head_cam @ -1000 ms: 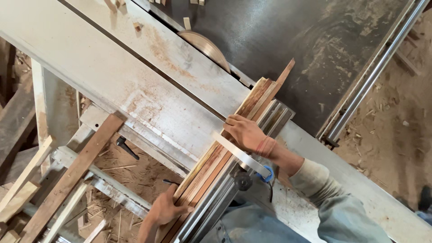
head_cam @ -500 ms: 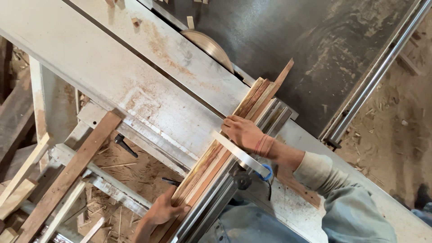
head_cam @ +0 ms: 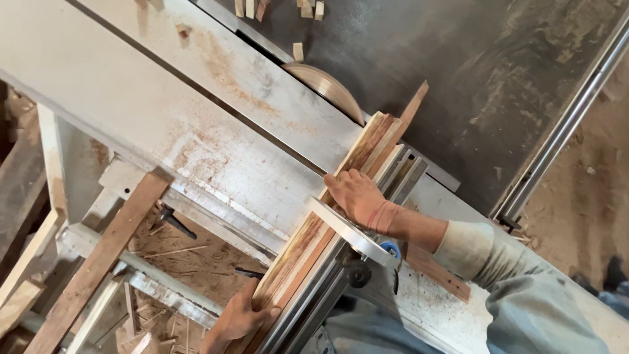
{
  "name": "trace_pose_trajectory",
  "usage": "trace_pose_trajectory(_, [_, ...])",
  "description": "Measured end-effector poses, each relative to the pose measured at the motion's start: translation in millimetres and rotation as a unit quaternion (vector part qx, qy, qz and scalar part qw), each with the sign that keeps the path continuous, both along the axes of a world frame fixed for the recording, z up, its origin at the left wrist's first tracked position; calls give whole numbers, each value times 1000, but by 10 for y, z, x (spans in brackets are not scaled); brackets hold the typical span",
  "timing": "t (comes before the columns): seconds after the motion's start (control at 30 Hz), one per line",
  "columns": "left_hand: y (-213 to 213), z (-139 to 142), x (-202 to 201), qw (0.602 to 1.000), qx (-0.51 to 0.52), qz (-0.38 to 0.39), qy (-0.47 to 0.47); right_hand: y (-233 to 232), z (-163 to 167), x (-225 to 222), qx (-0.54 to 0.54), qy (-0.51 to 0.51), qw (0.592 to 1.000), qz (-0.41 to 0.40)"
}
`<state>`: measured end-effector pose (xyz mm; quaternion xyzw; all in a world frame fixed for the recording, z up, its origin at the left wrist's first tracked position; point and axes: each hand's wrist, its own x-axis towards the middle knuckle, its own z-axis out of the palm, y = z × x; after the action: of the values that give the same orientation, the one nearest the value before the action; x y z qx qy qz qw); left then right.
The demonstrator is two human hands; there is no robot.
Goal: The person repeatedly feeds thin wooden strips through a table saw, using both hands to guide the wood along the fence and then stacking the cut pieces on a nearby metal rack. The process is repeated for multiple strips throughout the clip.
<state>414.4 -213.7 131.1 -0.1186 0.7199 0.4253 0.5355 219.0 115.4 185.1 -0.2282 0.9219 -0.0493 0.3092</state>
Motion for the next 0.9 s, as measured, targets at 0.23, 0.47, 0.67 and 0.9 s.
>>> trace_pose_trajectory(0.23, [16,-92,69,999,-4,0,40,49,-133,34,-19,24,1000,-2])
trace_pose_trajectory(0.47, [-14,-76,75,999,-1,17,31,19,-117,31,-27,25,999,-2])
trace_pose_trajectory(0.67, [-18,-204,207,998,31,23,44,110,-141,142,-80,69,994,-4])
trace_pose_trajectory(0.9, [-23,-233,221,999,19,-35,23,138,-194,244,-83,116,990,-1])
